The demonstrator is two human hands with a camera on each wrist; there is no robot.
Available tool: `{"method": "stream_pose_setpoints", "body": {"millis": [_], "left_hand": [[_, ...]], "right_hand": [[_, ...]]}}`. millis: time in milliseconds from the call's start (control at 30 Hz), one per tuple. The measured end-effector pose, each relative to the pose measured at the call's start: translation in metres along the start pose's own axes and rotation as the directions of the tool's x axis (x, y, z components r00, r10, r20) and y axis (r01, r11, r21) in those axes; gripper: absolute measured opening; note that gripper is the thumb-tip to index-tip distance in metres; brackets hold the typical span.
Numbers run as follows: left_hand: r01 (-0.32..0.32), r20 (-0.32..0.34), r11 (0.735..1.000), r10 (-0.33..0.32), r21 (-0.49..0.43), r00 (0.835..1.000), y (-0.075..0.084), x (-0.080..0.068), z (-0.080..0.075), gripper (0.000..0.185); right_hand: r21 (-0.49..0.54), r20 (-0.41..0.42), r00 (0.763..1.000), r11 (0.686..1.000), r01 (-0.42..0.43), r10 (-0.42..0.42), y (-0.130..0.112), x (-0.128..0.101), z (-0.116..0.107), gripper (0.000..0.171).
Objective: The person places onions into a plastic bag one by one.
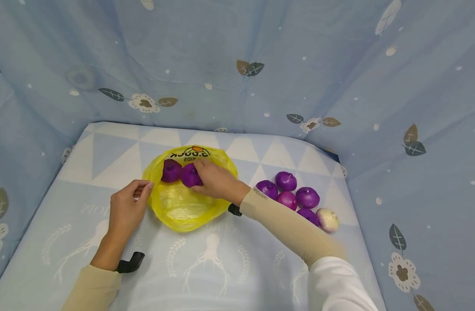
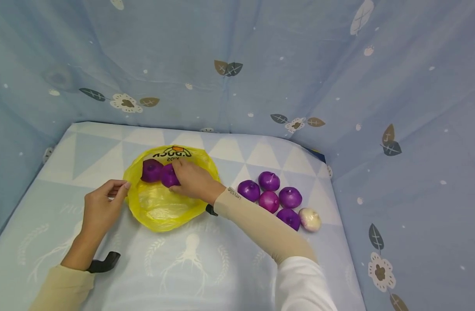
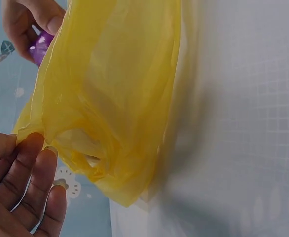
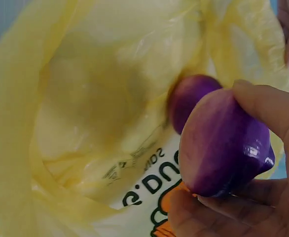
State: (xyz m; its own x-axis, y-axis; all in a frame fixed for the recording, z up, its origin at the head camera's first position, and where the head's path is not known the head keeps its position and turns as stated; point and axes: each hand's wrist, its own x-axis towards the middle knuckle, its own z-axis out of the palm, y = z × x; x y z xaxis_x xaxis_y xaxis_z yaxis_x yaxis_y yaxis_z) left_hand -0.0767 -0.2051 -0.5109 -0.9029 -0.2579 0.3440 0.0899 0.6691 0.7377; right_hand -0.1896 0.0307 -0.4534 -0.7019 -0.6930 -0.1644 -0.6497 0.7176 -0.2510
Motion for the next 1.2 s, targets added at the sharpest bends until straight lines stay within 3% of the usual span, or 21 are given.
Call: {"method": "stream_pose_setpoints", "body": {"millis": [267, 600, 900, 1200], "left_hand": [[0.002, -0.003, 1.000, -0.002, -0.002, 1.000, 0.001, -0.001, 0.002, 0.018], [0.011, -0.007, 1.000, -0.011, -0.011, 1.000, -0.001, -0.001, -0.001, 0.017], [0.013, 0.034, 1.000, -0.014, 0.017, 0.999, 0.000, -0.003, 0.001, 0.018], [0.014, 0.007, 1.000, -0.015, 0.018, 1.000, -0.001, -0.003, -0.002, 0.018]], "right_hand": [[0.004, 0.026, 0.993, 0.993, -0.116, 0.116, 0.009, 0.017, 0.011, 0.083], [0.040, -0.074, 0.980, 0.982, -0.184, 0.187, 0.008, 0.034, 0.021, 0.072], [0.038, -0.099, 0.946, 0.951, -0.308, 0.310, 0.009, 0.044, 0.032, 0.074], [0.084, -0.114, 0.938, 0.944, -0.320, 0.329, 0.006, 0.058, 0.043, 0.063]]}}
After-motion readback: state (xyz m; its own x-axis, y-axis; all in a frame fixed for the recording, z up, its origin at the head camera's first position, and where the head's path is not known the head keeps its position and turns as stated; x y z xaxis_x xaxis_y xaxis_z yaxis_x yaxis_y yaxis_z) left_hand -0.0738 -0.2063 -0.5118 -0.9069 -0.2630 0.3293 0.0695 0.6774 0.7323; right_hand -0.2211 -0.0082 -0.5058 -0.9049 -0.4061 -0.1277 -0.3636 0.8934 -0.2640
